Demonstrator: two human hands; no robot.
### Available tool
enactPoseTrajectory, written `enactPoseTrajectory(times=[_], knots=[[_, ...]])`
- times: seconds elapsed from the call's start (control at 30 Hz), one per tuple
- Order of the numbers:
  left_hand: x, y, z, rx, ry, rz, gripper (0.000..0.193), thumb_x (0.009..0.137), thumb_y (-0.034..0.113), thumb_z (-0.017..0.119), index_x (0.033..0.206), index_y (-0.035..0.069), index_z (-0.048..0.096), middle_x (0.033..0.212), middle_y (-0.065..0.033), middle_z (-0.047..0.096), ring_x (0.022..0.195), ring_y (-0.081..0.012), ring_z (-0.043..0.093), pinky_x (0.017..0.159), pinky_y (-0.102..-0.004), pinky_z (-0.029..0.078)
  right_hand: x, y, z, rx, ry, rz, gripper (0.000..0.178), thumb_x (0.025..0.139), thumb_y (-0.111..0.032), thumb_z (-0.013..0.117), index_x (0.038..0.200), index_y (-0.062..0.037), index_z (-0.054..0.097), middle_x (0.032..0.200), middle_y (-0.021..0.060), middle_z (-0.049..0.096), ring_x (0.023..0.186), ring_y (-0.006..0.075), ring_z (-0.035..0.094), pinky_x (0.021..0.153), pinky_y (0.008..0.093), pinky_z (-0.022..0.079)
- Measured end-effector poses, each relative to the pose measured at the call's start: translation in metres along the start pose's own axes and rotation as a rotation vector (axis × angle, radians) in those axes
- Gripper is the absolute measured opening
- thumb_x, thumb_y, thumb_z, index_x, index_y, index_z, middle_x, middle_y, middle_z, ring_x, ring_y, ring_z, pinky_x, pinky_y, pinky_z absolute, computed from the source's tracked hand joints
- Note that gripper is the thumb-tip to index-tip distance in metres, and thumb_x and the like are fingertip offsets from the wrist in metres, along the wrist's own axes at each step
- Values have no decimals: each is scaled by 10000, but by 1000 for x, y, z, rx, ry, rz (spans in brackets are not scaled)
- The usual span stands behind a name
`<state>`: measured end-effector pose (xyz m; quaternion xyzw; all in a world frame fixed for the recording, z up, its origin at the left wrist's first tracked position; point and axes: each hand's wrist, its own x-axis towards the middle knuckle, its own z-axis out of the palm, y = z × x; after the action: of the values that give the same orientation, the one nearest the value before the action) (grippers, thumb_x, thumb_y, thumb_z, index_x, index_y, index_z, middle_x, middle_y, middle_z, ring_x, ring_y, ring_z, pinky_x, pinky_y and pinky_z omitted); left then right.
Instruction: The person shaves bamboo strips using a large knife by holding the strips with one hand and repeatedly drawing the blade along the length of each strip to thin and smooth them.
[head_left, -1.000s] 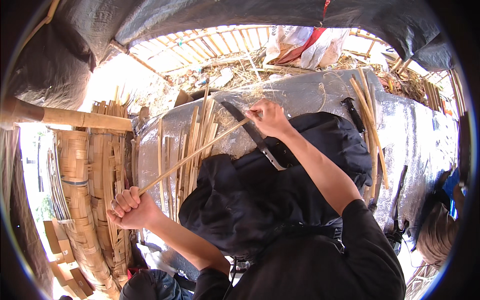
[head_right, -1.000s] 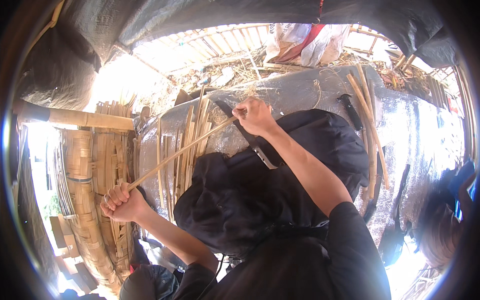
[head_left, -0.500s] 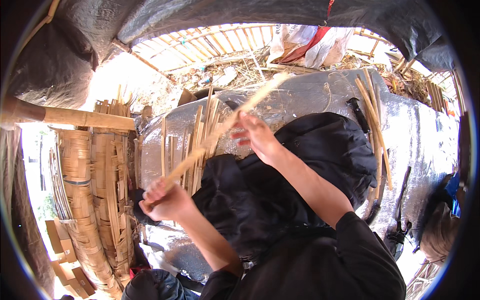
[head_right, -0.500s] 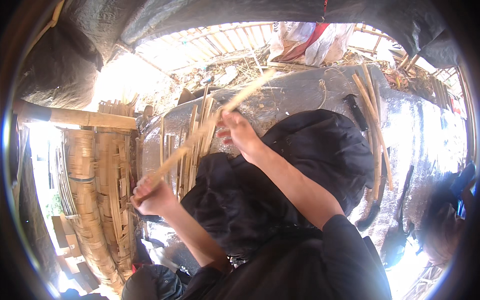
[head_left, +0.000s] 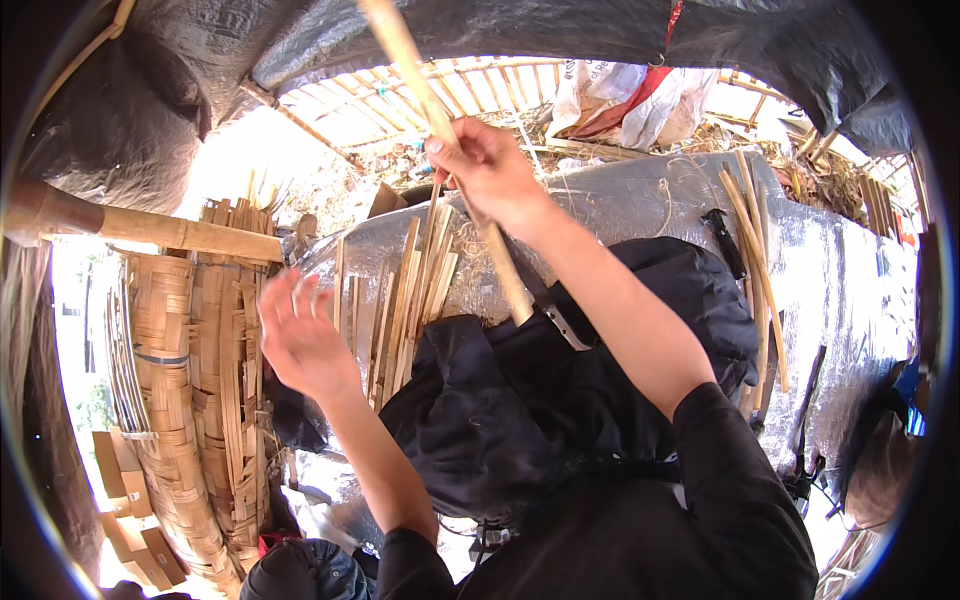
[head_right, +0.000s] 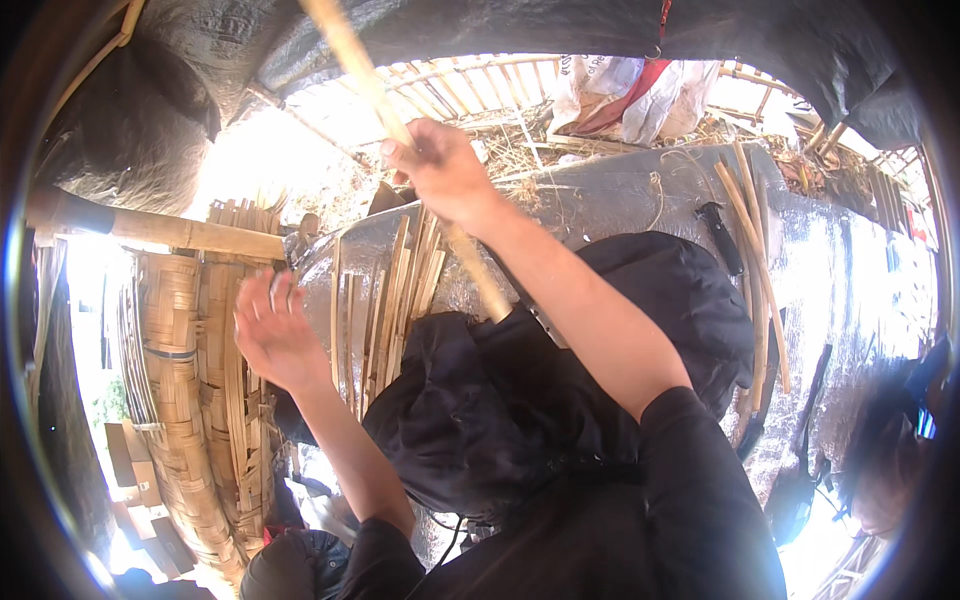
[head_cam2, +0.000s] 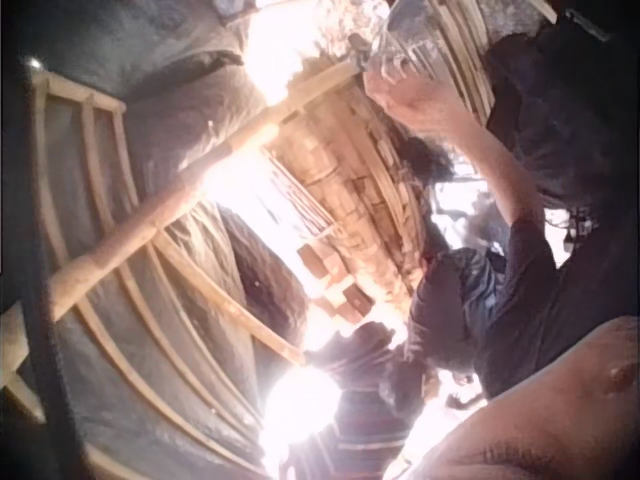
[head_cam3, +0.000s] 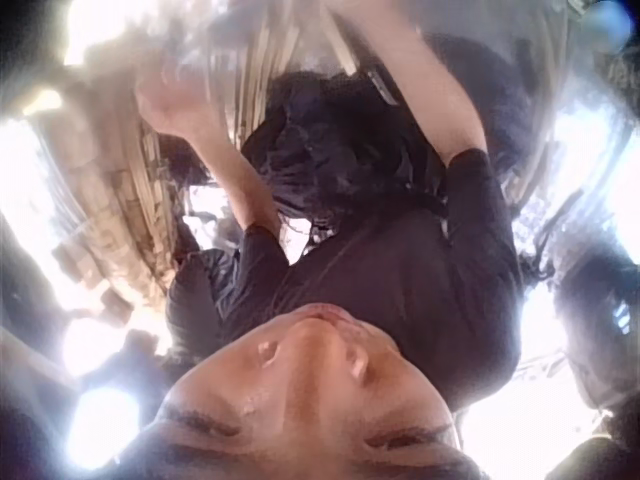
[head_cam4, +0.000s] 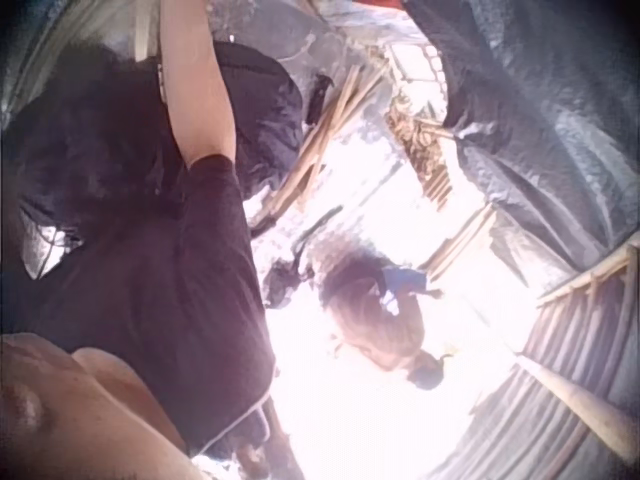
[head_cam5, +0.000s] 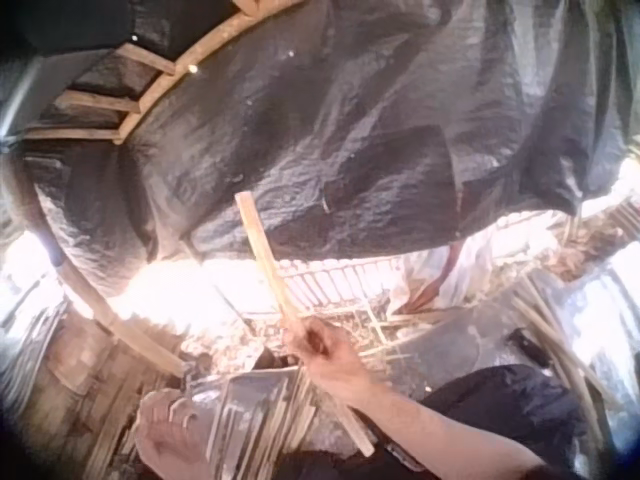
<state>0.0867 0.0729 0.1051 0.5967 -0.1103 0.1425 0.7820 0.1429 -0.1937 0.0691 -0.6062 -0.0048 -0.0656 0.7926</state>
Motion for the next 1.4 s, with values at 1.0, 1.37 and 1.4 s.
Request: enactPoseTrajectory(times=[1.0,1.37,1.4], knots=[[-21,31,59,-358,133,17,806,838,929,281,652,152,387,609,17,313,598,-151,305,626,-322,275,-153,154,-91,-555,16,784,512,924,-394,592,791,99,626,700,258,673,647,318,713,658,437,575],[-40,-22,81,-299,207,102,807,858,920,252,552,177,323,491,37,237,481,-119,173,475,-294,172,-154,139,-50,-297,8,610,738,1004,-693,394,814,4,548,594,75,546,553,141,627,548,314,485],[-42,-25,78,-317,155,127,808,863,916,244,554,174,325,488,35,236,479,-119,170,473,-293,168,-151,139,-40,-451,5,550,728,1012,-678,399,802,3,551,592,74,544,570,135,628,562,318,482]])
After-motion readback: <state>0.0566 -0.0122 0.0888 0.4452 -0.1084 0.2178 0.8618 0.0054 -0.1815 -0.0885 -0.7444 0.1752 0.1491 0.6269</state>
